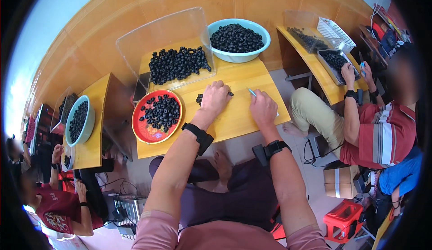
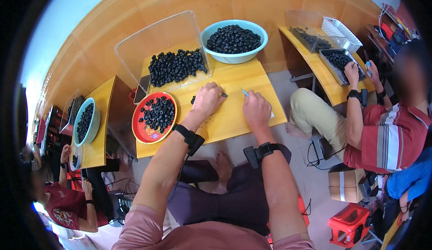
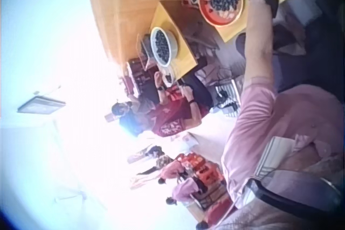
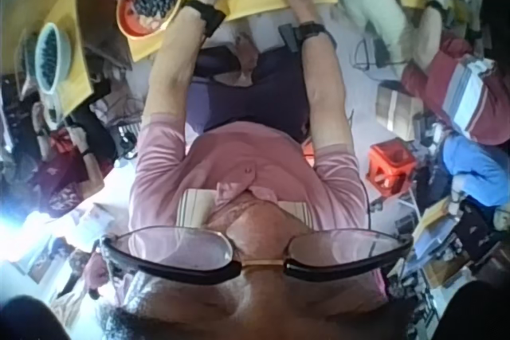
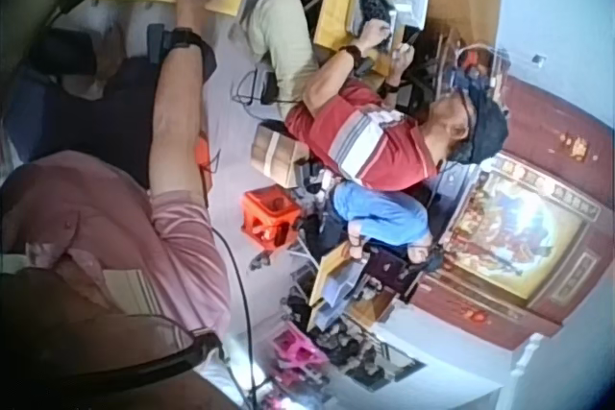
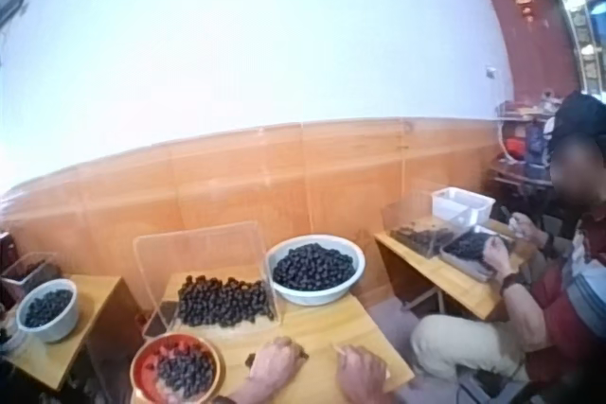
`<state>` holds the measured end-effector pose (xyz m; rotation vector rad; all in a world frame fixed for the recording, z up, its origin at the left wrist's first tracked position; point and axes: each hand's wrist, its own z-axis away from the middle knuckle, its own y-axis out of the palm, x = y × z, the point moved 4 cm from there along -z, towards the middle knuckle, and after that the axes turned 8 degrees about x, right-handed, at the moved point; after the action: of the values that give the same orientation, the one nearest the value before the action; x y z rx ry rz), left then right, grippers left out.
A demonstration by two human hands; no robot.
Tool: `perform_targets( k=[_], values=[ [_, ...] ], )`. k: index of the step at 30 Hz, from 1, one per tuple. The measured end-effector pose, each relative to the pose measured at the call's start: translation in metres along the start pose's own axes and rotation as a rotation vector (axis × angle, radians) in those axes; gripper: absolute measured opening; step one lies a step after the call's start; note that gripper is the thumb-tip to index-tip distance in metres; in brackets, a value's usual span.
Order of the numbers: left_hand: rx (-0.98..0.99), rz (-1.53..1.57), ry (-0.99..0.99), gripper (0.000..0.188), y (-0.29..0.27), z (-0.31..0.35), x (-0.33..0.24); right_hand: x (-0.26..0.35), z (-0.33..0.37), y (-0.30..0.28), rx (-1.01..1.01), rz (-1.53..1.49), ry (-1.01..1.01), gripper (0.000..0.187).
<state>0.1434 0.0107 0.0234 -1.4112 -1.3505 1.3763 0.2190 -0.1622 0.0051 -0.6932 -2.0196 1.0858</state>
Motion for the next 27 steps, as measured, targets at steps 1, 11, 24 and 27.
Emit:
perform_targets(
  k=[1, 11, 24, 27],
  values=[
    [-0.102, 0.150, 0.003, 0.017, -0.004, 0.005, 0.003, 0.000, 0.000, 0.002, 0.007, 0.000, -0.005, 0.015],
    [-0.197, 0.743, -0.395, 0.025, -0.022, 0.107, 0.026, 0.010, 0.005, 0.000, -0.040, 0.064, -0.153, 0.010],
    [-0.293, 1.008, -0.446, 0.026, 0.005, 0.130, 0.038, 0.017, 0.007, 0.000, 0.023, 0.011, -0.272, 0.009],
    [-0.354, 1.045, -0.413, 0.025, 0.005, 0.133, 0.038, 0.029, 0.013, -0.001, -0.002, -0.173, -0.314, 0.009]
  ],
)
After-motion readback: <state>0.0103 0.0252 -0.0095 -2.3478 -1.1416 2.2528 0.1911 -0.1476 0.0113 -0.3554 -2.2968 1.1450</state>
